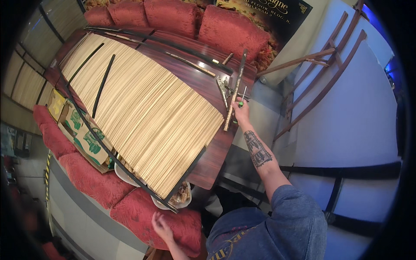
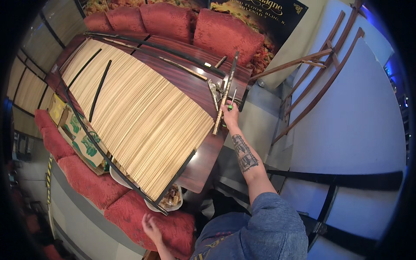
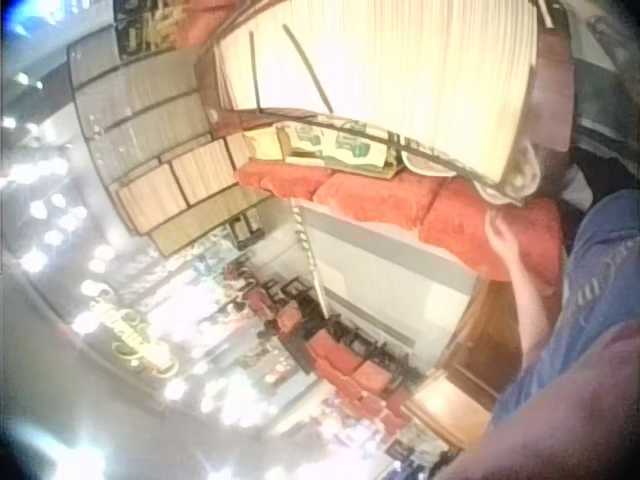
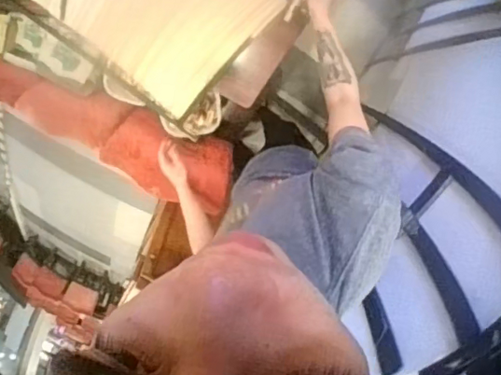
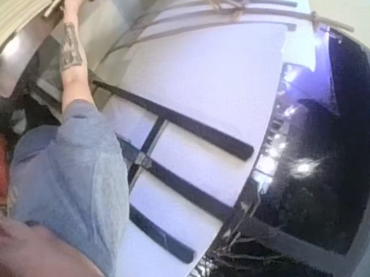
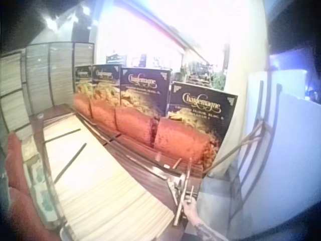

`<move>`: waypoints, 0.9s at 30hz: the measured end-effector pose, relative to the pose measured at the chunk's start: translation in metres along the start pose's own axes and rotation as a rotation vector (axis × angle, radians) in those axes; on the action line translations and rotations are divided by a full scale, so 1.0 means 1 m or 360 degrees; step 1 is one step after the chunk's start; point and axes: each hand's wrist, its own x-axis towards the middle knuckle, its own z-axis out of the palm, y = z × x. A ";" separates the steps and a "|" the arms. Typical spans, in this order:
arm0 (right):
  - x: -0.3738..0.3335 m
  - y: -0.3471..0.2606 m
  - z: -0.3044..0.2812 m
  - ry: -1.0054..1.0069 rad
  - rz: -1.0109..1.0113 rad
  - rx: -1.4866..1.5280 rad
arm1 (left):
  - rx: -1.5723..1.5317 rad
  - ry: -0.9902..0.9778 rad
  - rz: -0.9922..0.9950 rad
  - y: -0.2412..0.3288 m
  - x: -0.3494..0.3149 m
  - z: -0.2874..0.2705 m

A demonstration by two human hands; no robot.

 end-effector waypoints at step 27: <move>0.004 -0.050 0.018 -0.0876 -0.0818 -0.0618 | 0.1476 0.1096 0.0153 0.043 0.038 -0.065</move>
